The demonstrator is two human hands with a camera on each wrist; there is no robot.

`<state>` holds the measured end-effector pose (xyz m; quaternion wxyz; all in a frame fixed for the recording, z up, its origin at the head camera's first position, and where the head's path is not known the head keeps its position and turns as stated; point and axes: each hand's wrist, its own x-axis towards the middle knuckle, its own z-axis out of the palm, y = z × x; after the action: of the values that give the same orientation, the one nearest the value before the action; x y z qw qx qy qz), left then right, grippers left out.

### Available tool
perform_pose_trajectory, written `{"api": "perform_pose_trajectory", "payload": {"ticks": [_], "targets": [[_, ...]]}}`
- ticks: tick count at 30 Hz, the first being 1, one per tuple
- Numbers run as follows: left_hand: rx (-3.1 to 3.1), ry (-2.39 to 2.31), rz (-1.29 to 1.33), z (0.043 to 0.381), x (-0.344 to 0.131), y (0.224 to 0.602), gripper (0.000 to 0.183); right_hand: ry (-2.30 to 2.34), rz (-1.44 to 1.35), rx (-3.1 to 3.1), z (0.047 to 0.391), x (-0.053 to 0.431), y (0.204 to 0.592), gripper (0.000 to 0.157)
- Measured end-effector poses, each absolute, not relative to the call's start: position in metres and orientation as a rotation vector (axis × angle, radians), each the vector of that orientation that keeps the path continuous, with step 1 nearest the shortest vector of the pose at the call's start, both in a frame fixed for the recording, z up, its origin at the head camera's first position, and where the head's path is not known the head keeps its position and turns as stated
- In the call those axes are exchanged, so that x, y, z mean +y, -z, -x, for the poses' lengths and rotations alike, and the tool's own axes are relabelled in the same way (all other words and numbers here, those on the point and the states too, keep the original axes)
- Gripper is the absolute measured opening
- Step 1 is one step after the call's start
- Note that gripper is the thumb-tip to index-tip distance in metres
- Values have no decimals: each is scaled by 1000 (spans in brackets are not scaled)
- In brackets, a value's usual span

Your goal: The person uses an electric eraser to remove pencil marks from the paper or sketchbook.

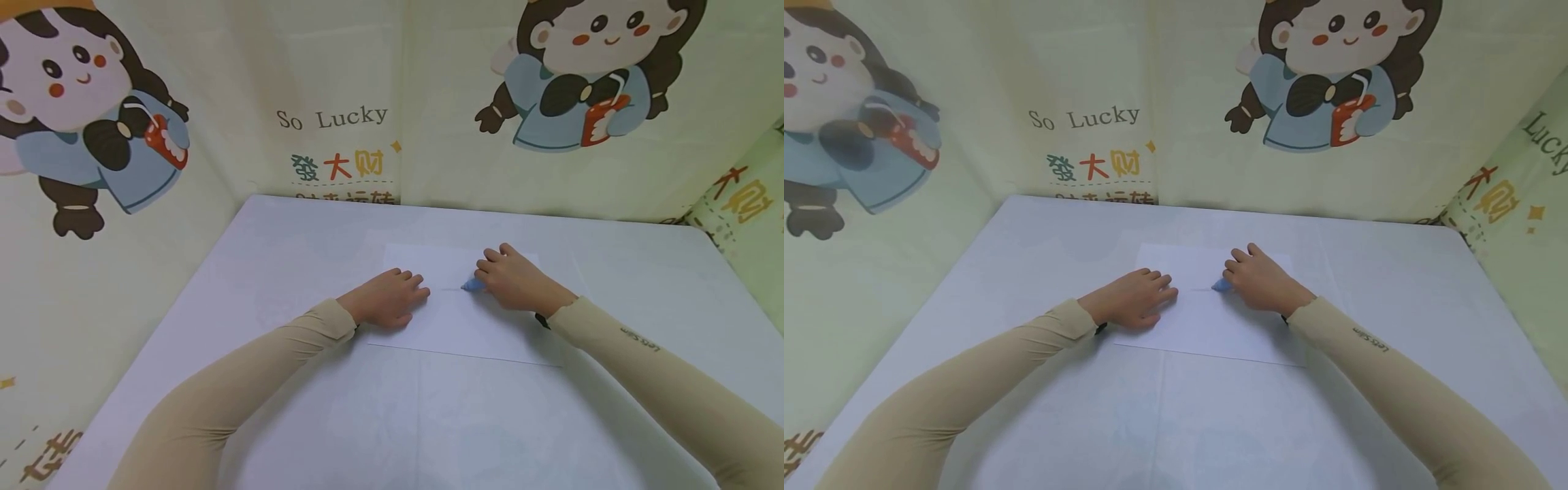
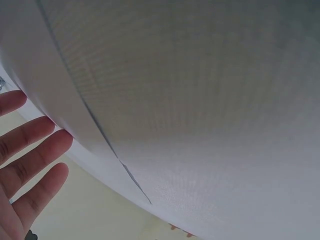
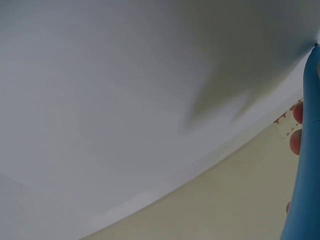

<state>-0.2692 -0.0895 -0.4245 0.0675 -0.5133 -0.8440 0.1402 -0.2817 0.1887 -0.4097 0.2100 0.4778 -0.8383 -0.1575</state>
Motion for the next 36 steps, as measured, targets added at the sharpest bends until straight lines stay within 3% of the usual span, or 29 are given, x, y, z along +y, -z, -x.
{"api": "perform_pose_trajectory", "payload": {"ticks": [36], "targets": [[-2525,-402,1553,271,-90,425,37,431,-1360,-2308,285,186,409,22]]}}
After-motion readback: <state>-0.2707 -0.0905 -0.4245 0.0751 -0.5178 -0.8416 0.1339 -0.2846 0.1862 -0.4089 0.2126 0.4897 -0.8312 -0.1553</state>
